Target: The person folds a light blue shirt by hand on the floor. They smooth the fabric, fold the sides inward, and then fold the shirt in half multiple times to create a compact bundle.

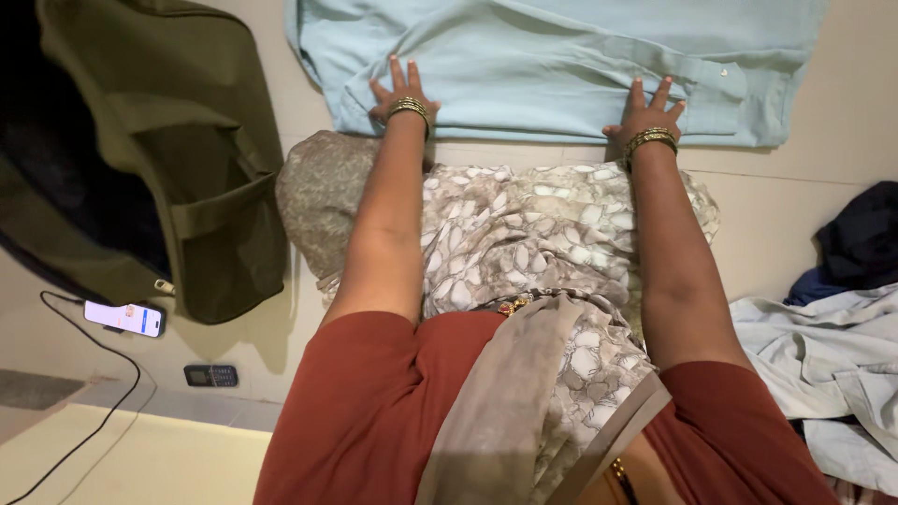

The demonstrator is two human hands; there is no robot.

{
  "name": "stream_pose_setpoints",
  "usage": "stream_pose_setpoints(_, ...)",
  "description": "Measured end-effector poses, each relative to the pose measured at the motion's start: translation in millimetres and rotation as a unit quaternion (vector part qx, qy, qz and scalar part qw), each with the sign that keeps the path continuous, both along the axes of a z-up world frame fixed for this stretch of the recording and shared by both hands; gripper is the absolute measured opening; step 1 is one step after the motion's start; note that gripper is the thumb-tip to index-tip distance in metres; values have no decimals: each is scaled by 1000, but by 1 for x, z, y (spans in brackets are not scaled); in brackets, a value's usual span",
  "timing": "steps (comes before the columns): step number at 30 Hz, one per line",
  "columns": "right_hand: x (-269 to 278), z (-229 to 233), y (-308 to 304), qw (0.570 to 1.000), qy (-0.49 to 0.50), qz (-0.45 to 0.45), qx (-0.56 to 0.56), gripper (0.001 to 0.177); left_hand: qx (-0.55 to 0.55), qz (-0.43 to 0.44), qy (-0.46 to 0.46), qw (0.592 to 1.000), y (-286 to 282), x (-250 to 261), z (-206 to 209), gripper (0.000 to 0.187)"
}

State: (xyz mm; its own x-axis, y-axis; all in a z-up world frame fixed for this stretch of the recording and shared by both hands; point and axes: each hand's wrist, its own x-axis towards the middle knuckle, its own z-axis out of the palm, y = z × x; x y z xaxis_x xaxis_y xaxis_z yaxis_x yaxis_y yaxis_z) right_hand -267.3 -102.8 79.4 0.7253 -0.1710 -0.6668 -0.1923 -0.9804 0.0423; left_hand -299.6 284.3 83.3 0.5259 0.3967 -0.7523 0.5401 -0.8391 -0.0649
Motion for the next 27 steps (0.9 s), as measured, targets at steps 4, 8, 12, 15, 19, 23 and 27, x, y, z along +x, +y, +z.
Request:
stream_pose_setpoints(4, -4, -10, -5, 1000, -22, 8, -2, 102, 10, 48, 46, 998, 39, -4, -14, 104)
stream_pose_setpoints(8, -8, -37, -23, 998, -62, 25, -5, 93, 38, 11, 26, 999, 41, -5, -34, 83)
stream_pose_setpoints(12, -11, -73, -25, 973, -207, 103, 14, 70, -7, -125, -84, 989, -3, -9, -44, 67)
stream_pose_setpoints(15, -27, -85, 4, 873, -400, 237, 147, 34, -100, -236, -146, 955, -55, -28, -48, 59)
stream_pose_setpoints(19, -61, -58, 70, 923, -225, 258, 172, 23, -98, -259, -145, 950, -81, -51, -35, 51)
stream_pose_setpoints(23, -60, -32, 73, 948, -189, 236, 98, 19, -45, -208, -136, 968, -59, -44, -33, 44)
stream_pose_setpoints(27, -47, -32, 30, 963, -224, 67, 130, 10, -6, -183, -166, 969, -46, -44, -43, 40)
